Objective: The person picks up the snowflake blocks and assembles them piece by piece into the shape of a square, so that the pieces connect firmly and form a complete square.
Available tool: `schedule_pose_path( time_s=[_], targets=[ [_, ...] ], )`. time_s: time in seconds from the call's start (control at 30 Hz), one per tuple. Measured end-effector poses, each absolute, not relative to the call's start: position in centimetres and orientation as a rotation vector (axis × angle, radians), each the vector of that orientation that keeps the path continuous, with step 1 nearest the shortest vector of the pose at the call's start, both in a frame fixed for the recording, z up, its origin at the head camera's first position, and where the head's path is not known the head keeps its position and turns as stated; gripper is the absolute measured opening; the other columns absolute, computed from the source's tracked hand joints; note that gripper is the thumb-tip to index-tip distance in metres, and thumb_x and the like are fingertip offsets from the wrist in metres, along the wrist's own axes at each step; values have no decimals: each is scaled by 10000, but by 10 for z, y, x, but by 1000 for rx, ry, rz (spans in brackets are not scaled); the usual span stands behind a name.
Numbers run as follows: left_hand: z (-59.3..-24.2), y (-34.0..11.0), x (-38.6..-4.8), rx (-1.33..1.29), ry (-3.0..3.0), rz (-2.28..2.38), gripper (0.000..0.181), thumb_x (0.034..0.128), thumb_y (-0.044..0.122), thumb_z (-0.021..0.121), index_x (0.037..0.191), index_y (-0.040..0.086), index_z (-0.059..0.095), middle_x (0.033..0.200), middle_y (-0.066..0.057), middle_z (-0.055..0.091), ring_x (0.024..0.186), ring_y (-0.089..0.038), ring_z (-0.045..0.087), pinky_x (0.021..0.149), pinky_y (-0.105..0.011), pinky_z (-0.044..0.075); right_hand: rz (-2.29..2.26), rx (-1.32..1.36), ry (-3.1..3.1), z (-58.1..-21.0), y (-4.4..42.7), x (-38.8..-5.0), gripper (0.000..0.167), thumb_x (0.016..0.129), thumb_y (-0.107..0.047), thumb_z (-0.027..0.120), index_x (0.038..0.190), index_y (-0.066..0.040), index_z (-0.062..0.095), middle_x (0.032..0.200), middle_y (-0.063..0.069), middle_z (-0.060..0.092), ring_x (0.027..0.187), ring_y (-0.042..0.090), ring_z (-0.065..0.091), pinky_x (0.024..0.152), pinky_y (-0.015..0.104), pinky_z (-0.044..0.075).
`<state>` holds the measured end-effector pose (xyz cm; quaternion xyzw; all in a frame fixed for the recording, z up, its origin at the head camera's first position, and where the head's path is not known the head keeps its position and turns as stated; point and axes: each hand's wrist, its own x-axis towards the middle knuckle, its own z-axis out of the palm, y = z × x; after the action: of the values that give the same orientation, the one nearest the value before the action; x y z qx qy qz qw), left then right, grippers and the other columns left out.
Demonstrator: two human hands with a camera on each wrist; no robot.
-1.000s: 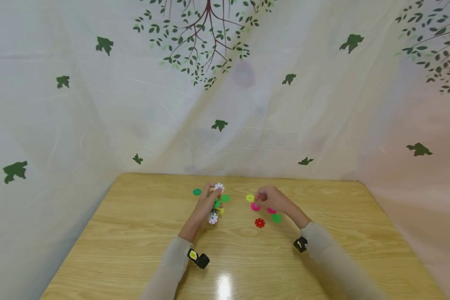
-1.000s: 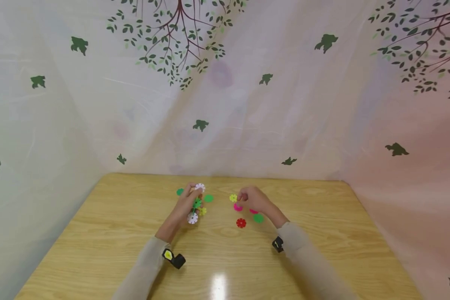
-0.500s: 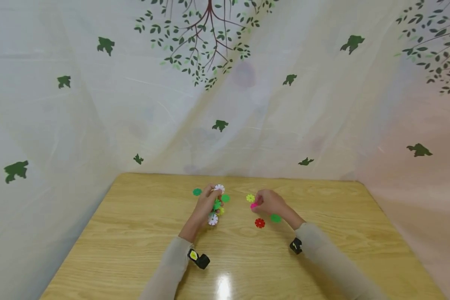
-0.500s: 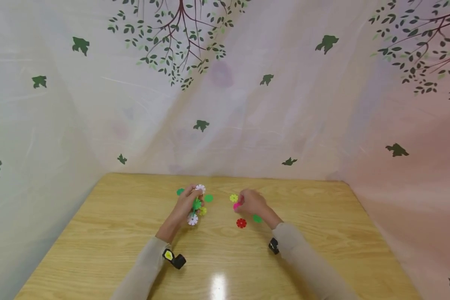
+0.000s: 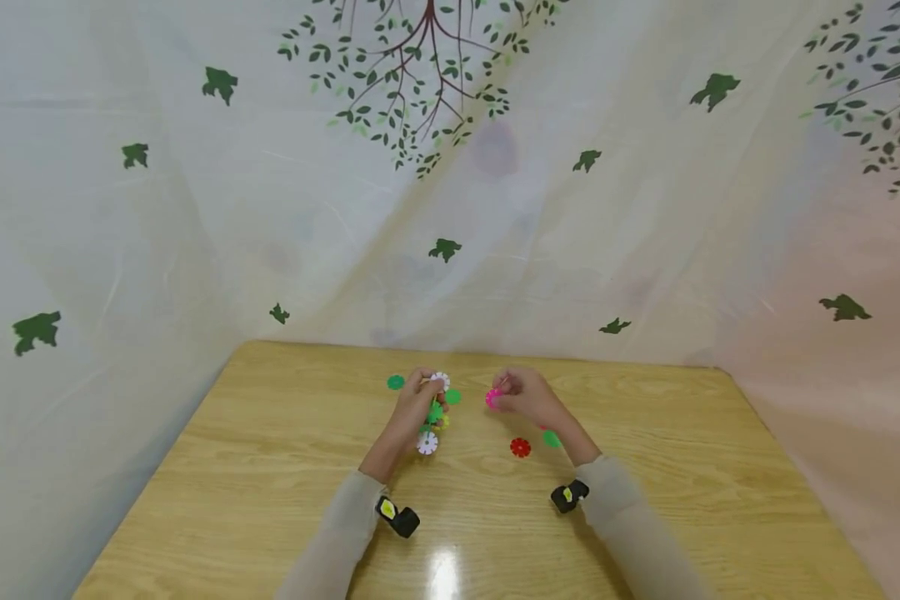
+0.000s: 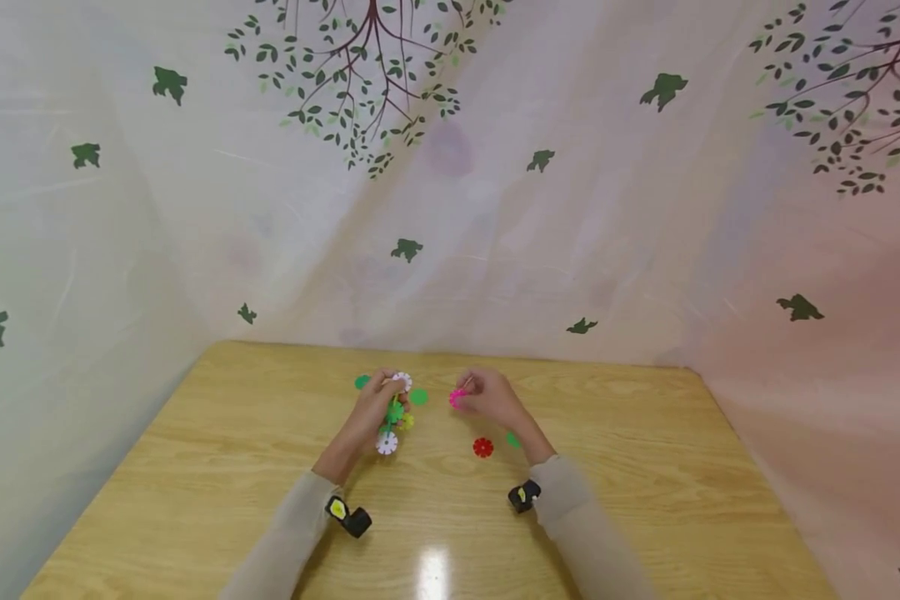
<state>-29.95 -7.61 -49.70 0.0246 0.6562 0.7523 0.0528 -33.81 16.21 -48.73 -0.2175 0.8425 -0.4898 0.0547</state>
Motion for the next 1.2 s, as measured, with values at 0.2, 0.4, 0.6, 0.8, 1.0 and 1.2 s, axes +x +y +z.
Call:
schedule_pose_path(
  time_s=[0.2, 0.4, 0.6, 0.8, 1.0, 1.2],
  targets=[
    [-497, -74, -300, 67, 1978, 2304, 92, 1039, 157, 492, 1084, 85, 456, 810, -45, 562, 714, -144, 601, 513, -229, 473, -1755, -705, 2502, -475, 141, -332, 172, 910, -32, 746, 1044, 54, 683, 955, 240, 729, 773, 185, 700, 687, 356, 596],
    [-496, -74, -301, 6, 1937, 2339, 112, 1031, 176, 529, 1058, 96, 457, 822, -46, 578, 689, -121, 598, 501, -215, 494, -1864, -737, 2511, -478, 120, -332, 137, 884, 8, 757, 975, 84, 687, 957, 282, 734, 781, 226, 717, 677, 208, 553],
    [-495, -73, -301, -18, 1922, 2353, 146, 1034, 195, 541, 1090, 79, 473, 836, -28, 571, 679, -110, 587, 498, -214, 507, -1959, -733, 2476, -483, 108, -329, 106, 885, 67, 730, 946, 135, 675, 951, 328, 715, 802, 220, 732, 690, 225, 576],
    [-495, -71, -302, -37, 1870, 2394, 133, 1035, 188, 549, 1068, 79, 480, 809, -5, 574, 679, -113, 590, 491, -213, 493, -2031, -700, 2443, -485, 103, -326, 96, 876, 25, 761, 927, 81, 701, 939, 277, 727, 799, 37, 691, 708, 182, 567],
    [-493, -70, -301, 15, 1859, 2387, 148, 1046, 213, 544, 1058, 92, 459, 800, -13, 588, 696, -119, 608, 508, -227, 512, -2058, -698, 2435, -485, 103, -322, 113, 864, -2, 785, 924, 64, 716, 942, 275, 726, 799, 38, 696, 722, 197, 580],
    [-494, -70, -300, 74, 1809, 2409, 146, 1082, 225, 482, 1034, 88, 473, 812, -5, 583, 666, -111, 588, 544, -244, 529, -2068, -659, 2438, -485, 102, -322, 110, 862, 42, 770, 921, 105, 702, 947, 307, 716, 804, 38, 699, 724, 183, 573]
  ],
)
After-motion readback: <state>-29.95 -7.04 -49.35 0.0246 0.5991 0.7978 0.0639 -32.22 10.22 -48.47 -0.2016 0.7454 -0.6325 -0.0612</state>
